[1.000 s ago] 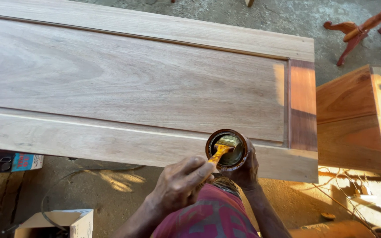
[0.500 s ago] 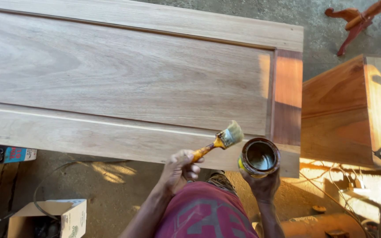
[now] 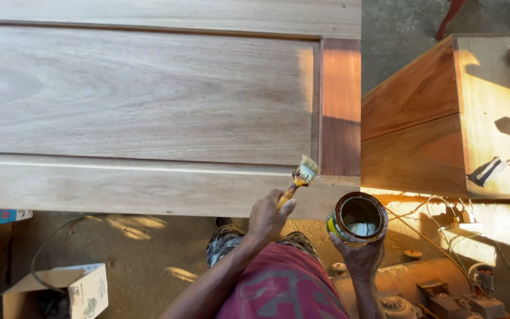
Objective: The person applies a clear finish to a wooden door panel using a paintbrush. They dip the brush into a can of finish and spread it evenly across the surface, covering the edges and grooves.
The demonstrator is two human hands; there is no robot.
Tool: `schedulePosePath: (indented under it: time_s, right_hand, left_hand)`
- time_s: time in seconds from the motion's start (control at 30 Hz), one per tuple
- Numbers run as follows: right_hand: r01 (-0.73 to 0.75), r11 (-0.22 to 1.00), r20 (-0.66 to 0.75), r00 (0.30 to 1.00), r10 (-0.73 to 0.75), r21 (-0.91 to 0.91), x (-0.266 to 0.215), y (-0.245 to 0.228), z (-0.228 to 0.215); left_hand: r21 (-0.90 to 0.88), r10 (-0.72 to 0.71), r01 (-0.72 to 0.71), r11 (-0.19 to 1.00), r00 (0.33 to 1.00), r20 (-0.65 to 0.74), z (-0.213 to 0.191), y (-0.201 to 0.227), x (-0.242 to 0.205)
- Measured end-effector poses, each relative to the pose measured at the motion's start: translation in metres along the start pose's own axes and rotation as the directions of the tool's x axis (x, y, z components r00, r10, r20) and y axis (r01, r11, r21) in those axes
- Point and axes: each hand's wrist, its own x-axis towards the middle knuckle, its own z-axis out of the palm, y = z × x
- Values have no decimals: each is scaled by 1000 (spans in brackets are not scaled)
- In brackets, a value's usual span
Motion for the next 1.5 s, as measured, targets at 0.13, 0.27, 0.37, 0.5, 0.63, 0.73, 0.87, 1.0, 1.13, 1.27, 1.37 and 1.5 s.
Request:
schedulePosePath:
  time_s: [0.13,0.27,0.37,0.5,0.63,0.73,0.87,1.0,1.13,1.27,1.37,1.5]
  right_hand:
    - [-3,1000,20,1000,2,15,6,13,-1]
    - [3,1000,48,999,-4,22,12,22,2]
    - [16,1000,80,997,-17,13,15,24,2]
    - [46,999,121,992,-45,-1,23,23,-2]
    - [62,998,144,988,-61,-2,26,31,3]
    - [39,997,171,984,-51,71,31,23,3]
    - [35,996,189,981,-51,85,35,26,10]
    - [78,993,179,979,-93,88,40,26,13]
    - [44,992,209,976,-67,115,44,24,13]
    - [36,994,212,976,-57,104,49,18,15]
    - [39,993,211,976,-61,110,52,12,15]
    - [62,986,220,971,-95,152,58,2,11]
  left_hand:
    - [57,139,-133,989,985,-106,11,16,1]
    - [127,68,-62,990,997,-45,22,18,9]
    - [121,38,-37,992,999,-6,35,20,17]
    - [32,10,-10,999,1000,-27,52,14,30]
    - [53,-10,13,998,998,-69,47,19,36]
    - [100,-62,68,993,996,-64,38,17,39]
    - [129,-116,120,984,993,-38,21,11,40]
    - [119,-134,124,985,988,75,16,14,39]
    - [73,-111,105,992,990,86,21,9,55]
    - [101,-221,224,969,974,-41,-5,-4,50]
    - [140,-292,313,939,944,-151,-44,-27,31]
    - [202,-316,452,869,820,-477,-102,-77,7]
